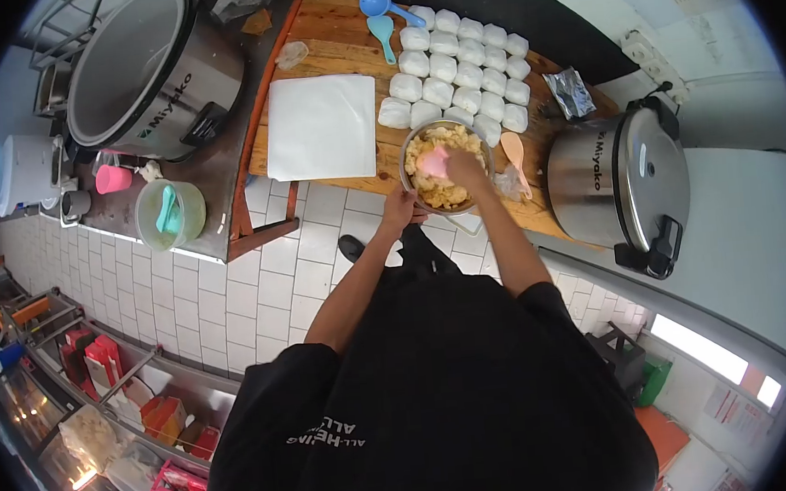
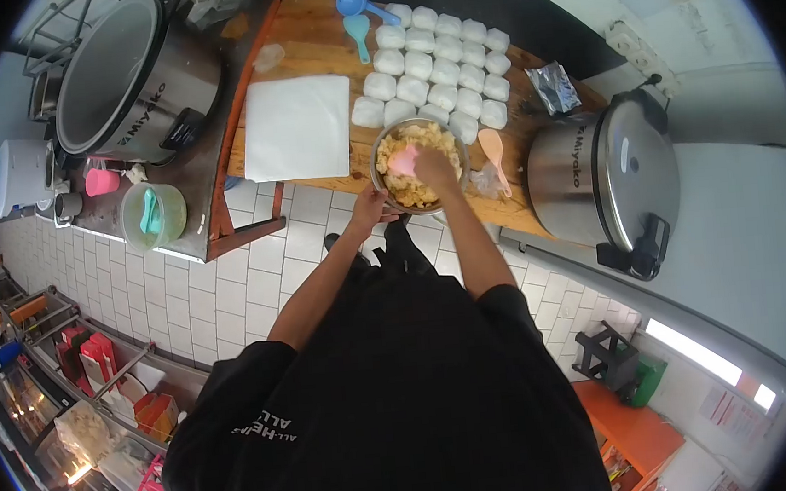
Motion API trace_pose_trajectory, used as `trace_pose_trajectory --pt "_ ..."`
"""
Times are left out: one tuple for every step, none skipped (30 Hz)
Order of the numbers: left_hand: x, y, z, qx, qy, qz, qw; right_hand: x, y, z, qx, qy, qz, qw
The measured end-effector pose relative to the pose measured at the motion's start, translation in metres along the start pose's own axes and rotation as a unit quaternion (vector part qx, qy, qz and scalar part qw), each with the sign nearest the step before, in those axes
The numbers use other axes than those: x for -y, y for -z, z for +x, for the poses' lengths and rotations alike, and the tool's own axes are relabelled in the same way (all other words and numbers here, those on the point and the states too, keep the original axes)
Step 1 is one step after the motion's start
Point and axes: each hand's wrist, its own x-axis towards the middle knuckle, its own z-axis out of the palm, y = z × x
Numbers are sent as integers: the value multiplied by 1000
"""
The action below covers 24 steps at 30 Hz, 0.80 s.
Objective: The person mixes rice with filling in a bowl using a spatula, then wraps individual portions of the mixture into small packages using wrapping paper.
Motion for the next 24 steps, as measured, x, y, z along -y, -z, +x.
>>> trace_pose_trajectory --pt "-1 5 14 21 -9 29 999 -8 14 -12 -11 -1 1 1000" --pt "-14 8 21 26 -24 32 999 -17 30 -30 -109 12 55 992" --pt "-18 12 13 30 15 46 998 -21 42 -41 -195 28 107 975" --pt "-18 11 5 32 59 57 996 -18 55 -43 -193 32 103 975" --pt "-23 8 2 30 60 54 996 -16 63 -48 -181 -63 170 967" --pt "-32 4 1 -4 6 96 995 -15 65 -51 -170 -161 237 943" --pt "-40 0 2 -35 -51 140 988 -20 44 -36 -172 -165 239 941" --pt "-41 -3 2 -31 -47 140 989 -27 6 -8 -189 -92 145 967" --pt "-43 -5 4 1 -14 102 995 -28 -14 15 -203 -14 49 978" --pt "-43 -3 5 30 20 65 997 -15 -8 22 -202 -14 50 978" --pt "-31 -1 1 27 32 66 997 5 -1 14 -167 -25 100 981" --pt "-20 1 1 26 38 45 998 19 6 6 -135 -36 151 979" --pt "-24 1 12 31 30 28 999 15 21 14 -142 -35 153 977" --pt "-28 -1 9 27 28 35 999 1 33 14 -74 -21 147 986" --pt "-27 -1 7 29 23 38 999 1 57 11 -10 -4 137 990" --pt "-30 0 10 32 -2 52 998 3 75 -1 59 38 87 994" --pt "-28 0 9 32 -18 61 997 0 68 -7 58 43 83 994" --pt "-24 -3 8 27 -15 54 998 -7 49 -14 -8 81 41 996" --pt "-22 -5 9 27 -9 25 999 -12 35 -23 -75 119 0 990" --pt "-20 -5 9 27 -3 -2 1000 -1 23 -36 -68 120 0 990" --pt "-26 -4 11 25 -4 -4 1000 18 15 -43 -49 31 8 998" --pt "-31 -6 8 24 1 6 1000 28 9 -49 -27 -61 16 998" --pt "-29 -7 1 24 11 16 1000 22 3 -41 -20 -64 16 998" --pt "-28 -7 4 26 14 17 999 9 -2 -16 -13 -52 12 998"
